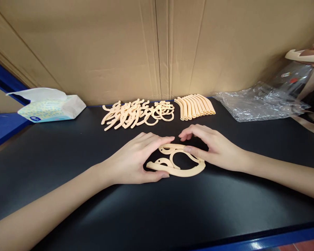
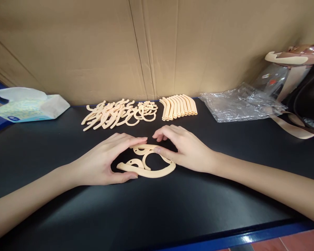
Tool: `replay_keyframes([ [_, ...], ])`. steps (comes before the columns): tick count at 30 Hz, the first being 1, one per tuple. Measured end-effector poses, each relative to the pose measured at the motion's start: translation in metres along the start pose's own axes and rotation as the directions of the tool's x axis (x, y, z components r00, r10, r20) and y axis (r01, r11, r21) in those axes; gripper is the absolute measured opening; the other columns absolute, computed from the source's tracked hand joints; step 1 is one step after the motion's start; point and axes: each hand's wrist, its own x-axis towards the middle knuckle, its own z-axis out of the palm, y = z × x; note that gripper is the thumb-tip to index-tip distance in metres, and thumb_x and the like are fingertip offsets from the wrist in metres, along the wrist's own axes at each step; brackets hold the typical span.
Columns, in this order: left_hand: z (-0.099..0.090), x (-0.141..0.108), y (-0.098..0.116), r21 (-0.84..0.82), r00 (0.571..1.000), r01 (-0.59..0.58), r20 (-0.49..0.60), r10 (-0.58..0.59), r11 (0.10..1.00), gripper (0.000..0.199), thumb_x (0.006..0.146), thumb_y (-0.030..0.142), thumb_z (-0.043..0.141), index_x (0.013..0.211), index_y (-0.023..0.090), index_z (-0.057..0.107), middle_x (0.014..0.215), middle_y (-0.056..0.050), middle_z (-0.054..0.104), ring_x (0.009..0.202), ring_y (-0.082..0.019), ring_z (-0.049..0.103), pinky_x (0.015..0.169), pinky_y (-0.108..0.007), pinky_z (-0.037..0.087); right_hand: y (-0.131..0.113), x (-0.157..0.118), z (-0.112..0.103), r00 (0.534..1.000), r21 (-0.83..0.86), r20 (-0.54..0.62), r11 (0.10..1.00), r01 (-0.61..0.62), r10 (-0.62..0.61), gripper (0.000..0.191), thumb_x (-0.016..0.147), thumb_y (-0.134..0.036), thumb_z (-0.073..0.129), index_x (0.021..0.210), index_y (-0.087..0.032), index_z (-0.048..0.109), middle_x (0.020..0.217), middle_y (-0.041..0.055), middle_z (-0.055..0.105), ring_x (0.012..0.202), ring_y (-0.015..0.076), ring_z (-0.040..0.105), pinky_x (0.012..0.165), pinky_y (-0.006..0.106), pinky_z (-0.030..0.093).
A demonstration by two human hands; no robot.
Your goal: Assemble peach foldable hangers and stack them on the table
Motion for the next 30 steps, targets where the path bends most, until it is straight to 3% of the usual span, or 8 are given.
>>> replay_keyframes([
  [4, -0.0017, 0.0009, 0.0026, 0.128, 0.989, -0.038, -0.139, 0.056, 0.991, 0.059, 0.081, 0.041, 0.07, 0.13, 0.018, 0.044, 0.121, -0.008, 0.061, 0.108, -0.023, 0.055, 0.092, -0.035, 0.042, 0.0028, 0.0043, -0.0013, 0.983, 0.169, 0.039, 0.969, -0.182, 0.178, 0.029, 0.089, -0.048, 0.058, 0.096, -0.02, 0.062, 0.08, 0.0002, 0.059, 0.073, 0.015, 0.052, 0.066, 0.028, 0.042],
  [7, -0.0015, 0.0008, 0.0036, 0.253, 0.962, -0.008, -0.262, 0.077, 0.967, 0.052, 0.084, 0.04, 0.068, 0.126, 0.019, 0.046, 0.125, -0.01, 0.06, 0.114, -0.025, 0.054, 0.095, -0.038, 0.04, 0.0038, 0.0072, -0.0038, 0.968, 0.312, 0.109, 0.917, -0.248, 0.225, 0.036, 0.088, -0.051, 0.057, 0.075, -0.018, 0.06, 0.066, -0.0031, 0.048, 0.063, 0.0117, 0.043, 0.056, 0.025, 0.034],
  [9, -0.0011, 0.0007, 0.004, 0.298, 0.954, 0.023, -0.293, 0.069, 0.954, 0.05, 0.085, 0.041, 0.067, 0.125, 0.019, 0.048, 0.126, -0.01, 0.06, 0.113, -0.026, 0.055, 0.094, -0.038, 0.041, 0.0041, 0.0084, -0.0055, 0.96, 0.412, 0.137, 0.868, -0.278, 0.242, 0.038, 0.086, -0.052, 0.059, 0.074, -0.017, 0.06, 0.066, -0.0029, 0.048, 0.063, 0.0116, 0.043, 0.056, 0.026, 0.033],
  [16, -0.0007, 0.0011, 0.0048, 0.33, 0.968, 0.04, -0.247, 0.046, 0.943, 0.057, 0.084, 0.048, 0.067, 0.128, 0.019, 0.047, 0.13, -0.01, 0.058, 0.115, -0.026, 0.054, 0.096, -0.038, 0.039, 0.0058, 0.0082, -0.008, 0.937, 0.6, 0.208, 0.72, -0.348, 0.28, 0.031, 0.079, -0.045, 0.069, 0.081, -0.014, 0.066, 0.071, -0.0017, 0.054, 0.065, 0.0107, 0.046, 0.06, 0.025, 0.036],
  [30, -0.0027, 0.0015, 0.0069, 0.362, 0.973, -0.004, -0.213, 0.087, 0.932, 0.052, 0.087, 0.041, 0.062, 0.131, 0.017, 0.046, 0.131, -0.012, 0.057, 0.114, -0.025, 0.055, 0.094, -0.037, 0.039, 0.0053, 0.0075, -0.0069, 0.946, 0.546, 0.196, 0.772, -0.325, 0.259, 0.033, 0.077, -0.048, 0.072, 0.076, -0.015, 0.063, 0.065, -0.0044, 0.045, 0.06, 0.0094, 0.038, 0.054, 0.024, 0.031],
])
